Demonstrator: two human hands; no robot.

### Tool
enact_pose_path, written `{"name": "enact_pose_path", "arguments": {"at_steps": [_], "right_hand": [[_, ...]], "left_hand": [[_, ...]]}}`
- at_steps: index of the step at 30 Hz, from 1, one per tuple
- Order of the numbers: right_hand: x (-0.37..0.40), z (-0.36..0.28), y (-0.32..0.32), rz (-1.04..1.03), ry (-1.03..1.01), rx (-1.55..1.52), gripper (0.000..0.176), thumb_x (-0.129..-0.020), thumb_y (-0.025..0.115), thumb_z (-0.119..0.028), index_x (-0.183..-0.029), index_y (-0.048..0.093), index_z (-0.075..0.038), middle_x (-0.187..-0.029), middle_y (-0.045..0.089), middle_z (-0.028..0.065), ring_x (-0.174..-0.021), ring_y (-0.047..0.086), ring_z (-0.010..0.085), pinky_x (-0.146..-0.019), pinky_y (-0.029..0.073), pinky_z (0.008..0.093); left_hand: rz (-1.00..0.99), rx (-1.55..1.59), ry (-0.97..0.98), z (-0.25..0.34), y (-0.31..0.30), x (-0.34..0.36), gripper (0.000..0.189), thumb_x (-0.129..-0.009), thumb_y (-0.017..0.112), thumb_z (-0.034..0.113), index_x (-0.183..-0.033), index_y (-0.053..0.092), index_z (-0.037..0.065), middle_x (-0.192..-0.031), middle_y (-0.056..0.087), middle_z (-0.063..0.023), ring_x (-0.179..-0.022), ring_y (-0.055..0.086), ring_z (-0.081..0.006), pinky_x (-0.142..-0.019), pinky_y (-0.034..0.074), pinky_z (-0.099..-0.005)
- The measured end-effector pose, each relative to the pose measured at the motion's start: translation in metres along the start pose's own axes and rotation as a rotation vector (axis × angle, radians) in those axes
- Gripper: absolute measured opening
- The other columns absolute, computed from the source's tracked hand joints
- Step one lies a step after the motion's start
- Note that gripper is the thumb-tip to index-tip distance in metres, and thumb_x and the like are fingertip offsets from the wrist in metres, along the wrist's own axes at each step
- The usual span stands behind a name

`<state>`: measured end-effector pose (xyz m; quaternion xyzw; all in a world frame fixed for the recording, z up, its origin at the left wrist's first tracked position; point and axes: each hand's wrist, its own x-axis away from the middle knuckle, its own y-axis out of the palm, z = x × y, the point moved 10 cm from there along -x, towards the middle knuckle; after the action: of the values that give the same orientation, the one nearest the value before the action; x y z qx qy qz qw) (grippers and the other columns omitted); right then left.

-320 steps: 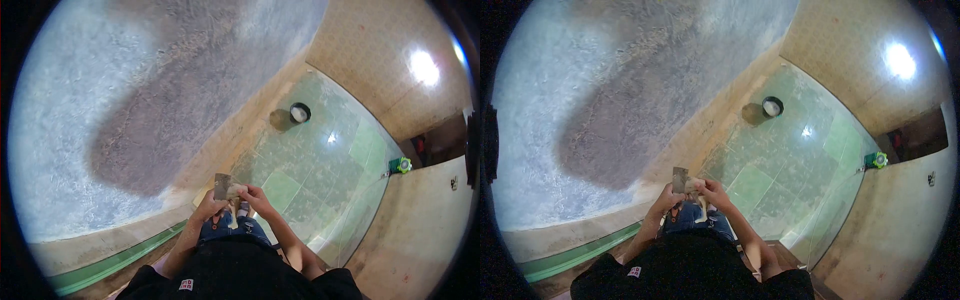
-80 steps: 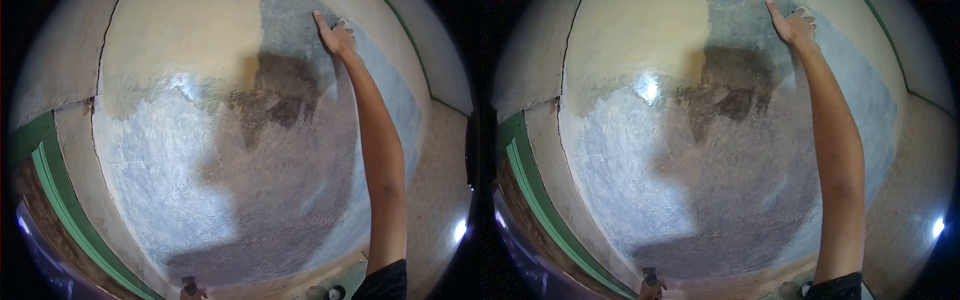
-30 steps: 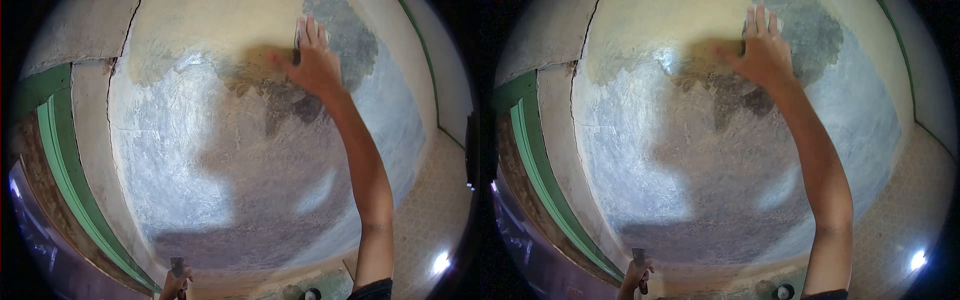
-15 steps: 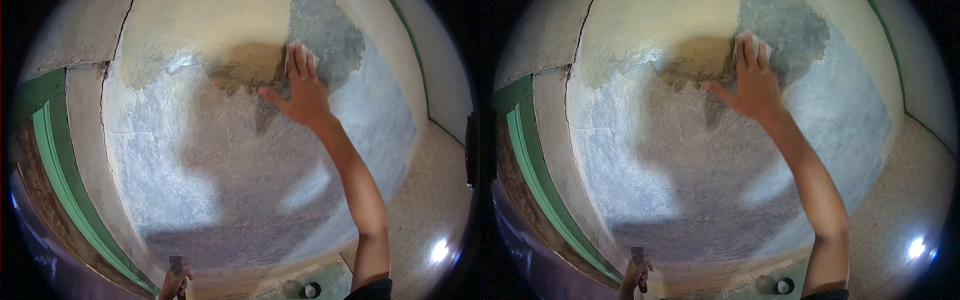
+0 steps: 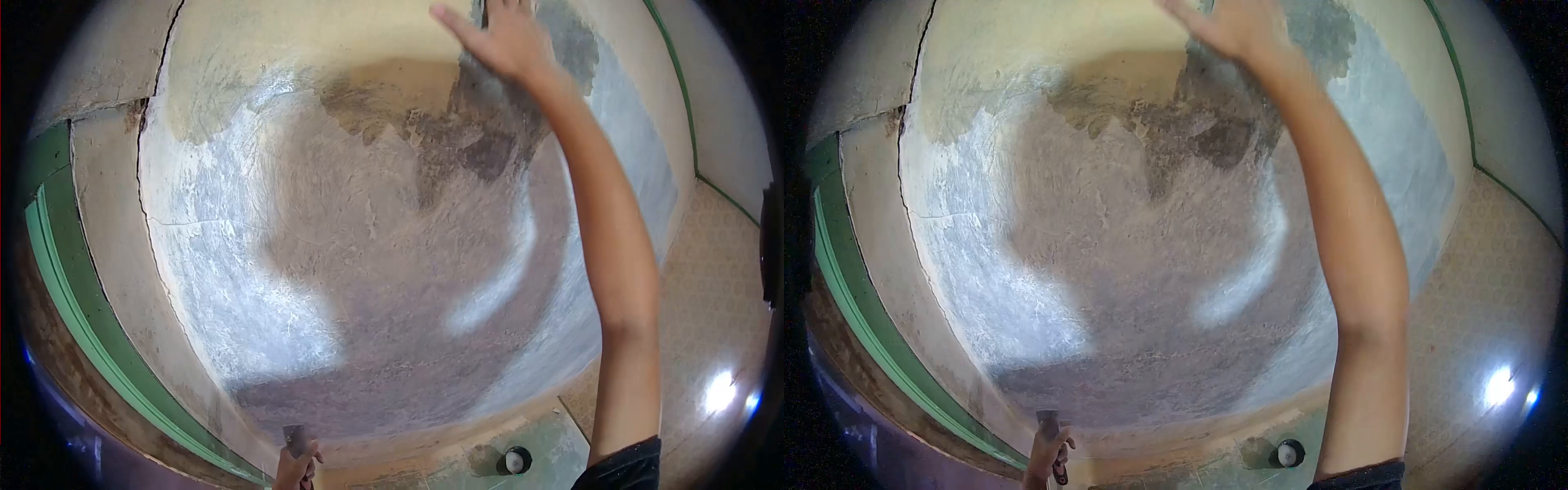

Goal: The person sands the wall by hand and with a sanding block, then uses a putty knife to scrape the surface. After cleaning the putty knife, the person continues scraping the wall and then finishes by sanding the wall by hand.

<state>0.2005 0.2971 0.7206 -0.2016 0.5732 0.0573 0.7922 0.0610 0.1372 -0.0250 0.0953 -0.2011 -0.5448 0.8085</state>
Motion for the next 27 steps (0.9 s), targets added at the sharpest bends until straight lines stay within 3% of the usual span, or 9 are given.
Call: {"name": "enact_pose_path", "arguments": {"at_steps": [2, 5, 10, 11, 12, 14, 17, 22, 27], "right_hand": [[0.057, -0.024, -0.003, 0.004, -0.128, -0.049, 0.102, -0.095, 0.038, -0.069, -0.152, 0.012, 0.011, -0.161, 0.014, 0.0290, -0.149, 0.013, 0.0462, -0.122, 0.019, 0.0506], [0.050, -0.006, 0.033, 0.045, -0.269, -0.057, 0.097, -0.097, 0.040, -0.065, -0.152, 0.015, 0.011, -0.160, 0.016, 0.0290, -0.148, 0.016, 0.0463, -0.121, 0.019, 0.0511], [-0.033, 0.007, -0.007, 0.032, -0.036, -0.179, 0.094, -0.098, 0.035, -0.065, -0.154, 0.015, 0.008, -0.160, 0.015, 0.0285, -0.148, 0.016, 0.0451, -0.122, 0.018, 0.0502], [-0.054, 0.008, -0.013, 0.043, -0.028, -0.180, 0.094, -0.098, 0.035, -0.065, -0.154, 0.015, 0.008, -0.160, 0.015, 0.0285, -0.148, 0.016, 0.0451, -0.122, 0.018, 0.0502], [-0.076, 0.011, -0.014, 0.002, 0.028, -0.130, 0.094, -0.098, 0.033, -0.065, -0.154, 0.014, 0.008, -0.161, 0.013, 0.0275, -0.149, 0.015, 0.0444, -0.122, 0.018, 0.0504], [-0.087, 0.012, -0.018, -0.048, 0.075, -0.076, 0.094, -0.098, 0.031, -0.066, -0.154, 0.014, 0.007, -0.162, 0.011, 0.0265, -0.149, 0.014, 0.0436, -0.122, 0.017, 0.0507], [-0.043, 0.003, -0.026, 0.029, 0.017, -0.138, 0.097, -0.095, 0.033, -0.069, -0.156, 0.012, 0.003, -0.163, 0.010, 0.0224, -0.150, 0.010, 0.0423, -0.123, 0.015, 0.0479], [-0.023, 0.019, 0.009, -0.048, -0.003, -0.059, 0.105, -0.091, 0.037, -0.074, -0.155, 0.012, 0.005, -0.163, 0.009, 0.0239, -0.150, 0.010, 0.0428, -0.123, 0.014, 0.0478], [-0.060, 0.009, -0.017, 0.013, 0.021, -0.121, 0.110, -0.090, 0.036, -0.077, -0.153, 0.014, 0.010, -0.162, 0.008, 0.0276, -0.150, 0.011, 0.0422, -0.123, 0.014, 0.0479]], "left_hand": [[0.011, -0.024, -0.023, -0.004, -0.002, 0.004, 0.043, -0.094, 0.069, 0.024, -0.126, 0.057, 0.000, -0.076, 0.065, -0.0119, -0.042, 0.044, -0.0078, -0.038, 0.034, -0.0255], [-0.031, -0.088, -0.061, -0.008, -0.004, 0.016, 0.045, -0.094, 0.068, 0.025, -0.130, 0.055, 0.000, -0.075, 0.065, -0.0122, -0.042, 0.043, -0.0079, -0.038, 0.034, -0.0258], [0.058, -0.038, -0.108, 0.011, -0.022, 0.025, 0.037, -0.097, 0.064, 0.028, -0.122, 0.057, 0.002, -0.073, 0.063, -0.0127, -0.041, 0.039, -0.0085, -0.038, 0.031, -0.0261], [0.037, -0.029, 0.021, 0.025, -0.019, 0.030, 0.037, -0.098, 0.064, 0.038, -0.077, 0.064, 0.007, -0.047, 0.039, 0.0028, -0.036, 0.030, -0.0071, -0.035, 0.024, -0.0258], [0.037, -0.034, 0.028, 0.024, -0.024, 0.025, 0.037, -0.098, 0.064, 0.038, -0.077, 0.064, 0.007, -0.047, 0.039, 0.0028, -0.036, 0.030, -0.0071, -0.035, 0.024, -0.0258], [0.078, -0.048, -0.088, 0.005, -0.037, 0.010, 0.034, -0.098, 0.063, 0.030, -0.118, 0.057, 0.003, -0.073, 0.062, -0.0128, -0.040, 0.039, -0.0088, -0.037, 0.030, -0.0258], [0.104, -0.012, -0.090, -0.010, -0.046, -0.001, 0.034, -0.098, 0.063, 0.030, -0.119, 0.056, 0.004, -0.073, 0.063, -0.0134, -0.040, 0.040, -0.0087, -0.036, 0.032, -0.0256], [-0.008, -0.010, -0.021, 0.015, -0.020, 0.011, 0.032, -0.099, 0.062, 0.030, -0.117, 0.055, 0.005, -0.072, 0.064, -0.0129, -0.040, 0.042, -0.0087, -0.036, 0.034, -0.0258], [-0.003, 0.000, -0.056, 0.004, -0.034, -0.003, 0.032, -0.097, 0.065, 0.031, -0.113, 0.057, 0.004, -0.067, 0.063, -0.0119, -0.038, 0.042, -0.0094, -0.036, 0.034, -0.0274]]}}
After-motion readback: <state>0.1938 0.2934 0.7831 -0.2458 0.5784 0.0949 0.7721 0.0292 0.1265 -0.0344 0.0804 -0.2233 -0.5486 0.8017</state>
